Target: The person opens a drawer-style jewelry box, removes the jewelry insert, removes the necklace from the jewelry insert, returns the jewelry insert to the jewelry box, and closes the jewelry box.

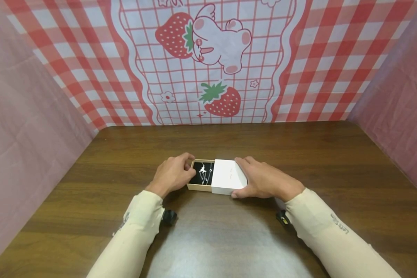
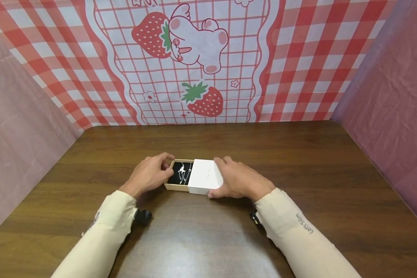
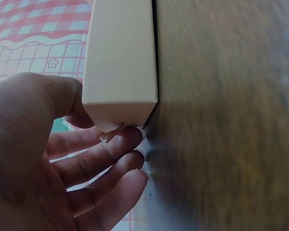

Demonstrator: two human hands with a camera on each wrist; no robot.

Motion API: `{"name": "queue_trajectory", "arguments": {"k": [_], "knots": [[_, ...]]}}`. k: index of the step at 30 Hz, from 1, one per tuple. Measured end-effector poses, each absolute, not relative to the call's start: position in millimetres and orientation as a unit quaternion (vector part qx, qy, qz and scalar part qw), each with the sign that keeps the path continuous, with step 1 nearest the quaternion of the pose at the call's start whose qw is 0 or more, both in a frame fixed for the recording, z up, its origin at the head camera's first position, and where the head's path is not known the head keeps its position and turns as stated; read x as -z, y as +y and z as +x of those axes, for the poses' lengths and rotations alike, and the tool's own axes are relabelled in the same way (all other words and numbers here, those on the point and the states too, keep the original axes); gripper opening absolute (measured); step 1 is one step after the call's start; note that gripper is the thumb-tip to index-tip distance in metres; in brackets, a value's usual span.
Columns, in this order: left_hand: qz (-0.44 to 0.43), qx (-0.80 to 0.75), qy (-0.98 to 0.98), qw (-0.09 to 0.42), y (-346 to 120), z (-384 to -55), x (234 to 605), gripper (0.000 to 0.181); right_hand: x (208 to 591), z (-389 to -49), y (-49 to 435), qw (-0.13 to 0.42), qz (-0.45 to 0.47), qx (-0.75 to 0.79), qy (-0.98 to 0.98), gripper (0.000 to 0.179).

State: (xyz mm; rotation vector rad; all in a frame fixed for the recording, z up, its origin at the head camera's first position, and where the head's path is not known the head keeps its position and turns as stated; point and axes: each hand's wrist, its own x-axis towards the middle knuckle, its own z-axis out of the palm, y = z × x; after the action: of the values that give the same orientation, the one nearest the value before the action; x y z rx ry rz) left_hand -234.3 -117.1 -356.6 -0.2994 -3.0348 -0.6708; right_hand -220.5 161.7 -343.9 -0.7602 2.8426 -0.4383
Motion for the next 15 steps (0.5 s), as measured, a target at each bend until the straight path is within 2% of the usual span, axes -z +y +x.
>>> {"name": "queue_trajectory", "arguments": {"k": [15], "knots": [[-0.093,0.236,-0.967,0.018,-118.2,-233.9,356.6,0.044,344.8,-220.3,161.3,0.077,-0.256,0.148,0.952,0.109]]}}
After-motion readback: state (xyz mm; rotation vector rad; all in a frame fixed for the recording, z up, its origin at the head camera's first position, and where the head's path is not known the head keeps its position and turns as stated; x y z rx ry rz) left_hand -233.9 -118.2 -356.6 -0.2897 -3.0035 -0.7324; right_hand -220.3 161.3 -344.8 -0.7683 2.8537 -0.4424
